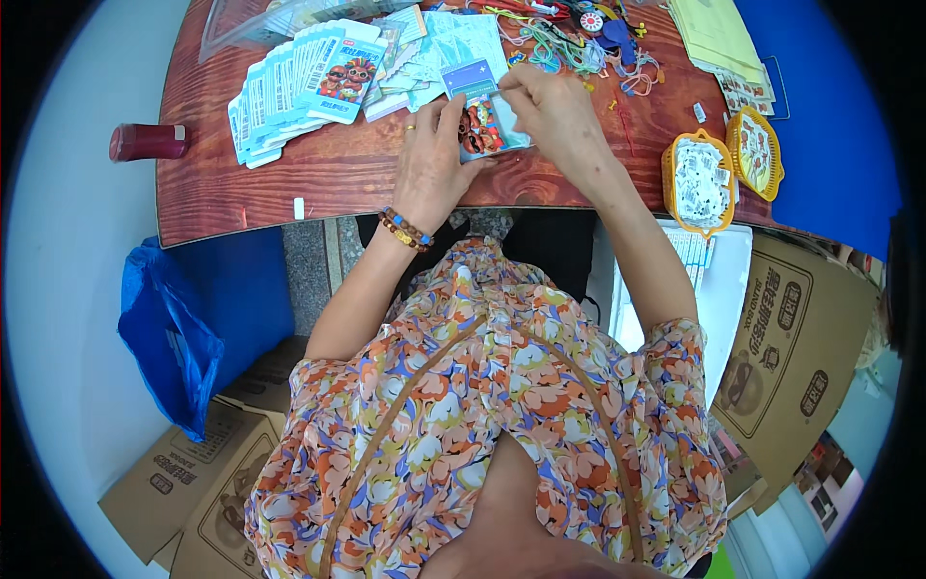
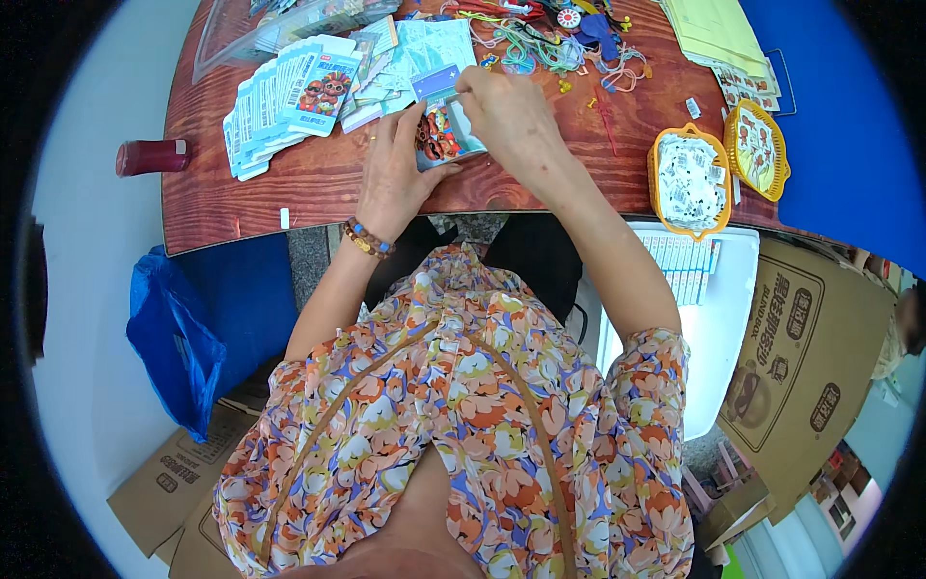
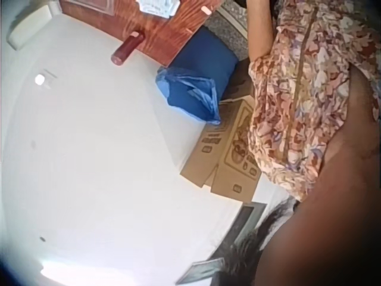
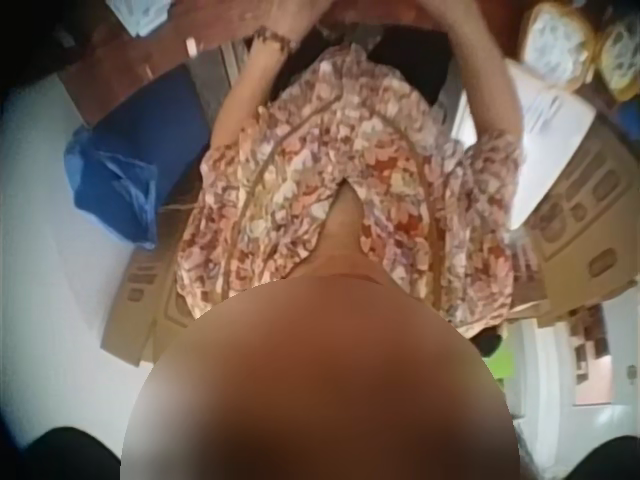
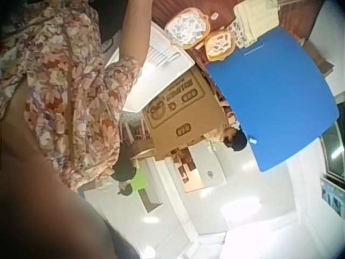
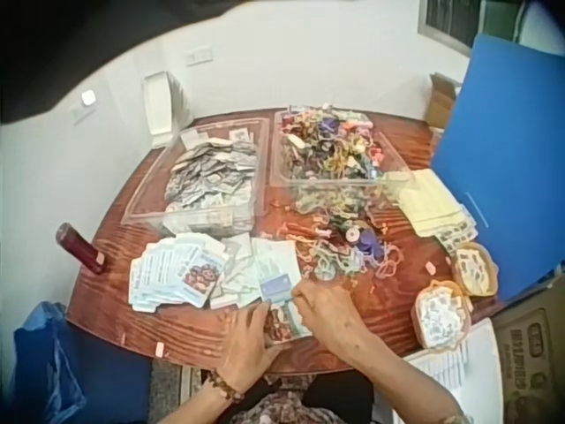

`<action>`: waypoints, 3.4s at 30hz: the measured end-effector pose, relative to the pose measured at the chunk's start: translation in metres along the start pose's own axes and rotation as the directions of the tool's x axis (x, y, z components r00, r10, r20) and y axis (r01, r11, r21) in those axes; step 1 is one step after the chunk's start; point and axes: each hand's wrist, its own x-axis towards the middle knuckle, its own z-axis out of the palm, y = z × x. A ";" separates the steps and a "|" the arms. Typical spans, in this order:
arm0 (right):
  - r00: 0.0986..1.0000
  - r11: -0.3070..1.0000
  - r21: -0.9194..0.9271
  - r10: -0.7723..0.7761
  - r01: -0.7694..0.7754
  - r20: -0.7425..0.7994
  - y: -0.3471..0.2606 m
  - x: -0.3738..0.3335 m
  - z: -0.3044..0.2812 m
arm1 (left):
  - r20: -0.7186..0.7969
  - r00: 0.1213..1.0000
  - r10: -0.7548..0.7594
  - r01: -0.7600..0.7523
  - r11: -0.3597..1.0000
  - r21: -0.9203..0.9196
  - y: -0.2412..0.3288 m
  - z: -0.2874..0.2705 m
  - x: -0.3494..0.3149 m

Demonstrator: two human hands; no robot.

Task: Packaging small cards into plastic sleeves at a workstation.

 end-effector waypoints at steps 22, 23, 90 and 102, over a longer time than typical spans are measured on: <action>0.984 0.925 -0.381 -0.064 -0.005 -0.168 0.080 0.008 0.001 | -0.012 0.995 -0.101 0.101 0.994 0.043 -0.003 -0.008 -0.007; 0.978 0.896 -0.440 -0.030 -0.065 -0.205 0.074 0.011 0.005 | -0.020 0.996 -0.093 0.093 0.994 0.049 -0.004 -0.008 -0.009; 0.931 0.854 -0.371 0.324 -0.364 -0.168 0.078 0.038 0.004 | -0.021 0.995 -0.096 0.093 0.988 -0.122 -0.010 -0.008 -0.013; 0.906 0.737 0.606 0.419 -0.301 -0.059 0.069 -0.006 -0.019 | -0.024 0.998 -0.056 0.057 0.998 0.012 -0.007 -0.004 -0.013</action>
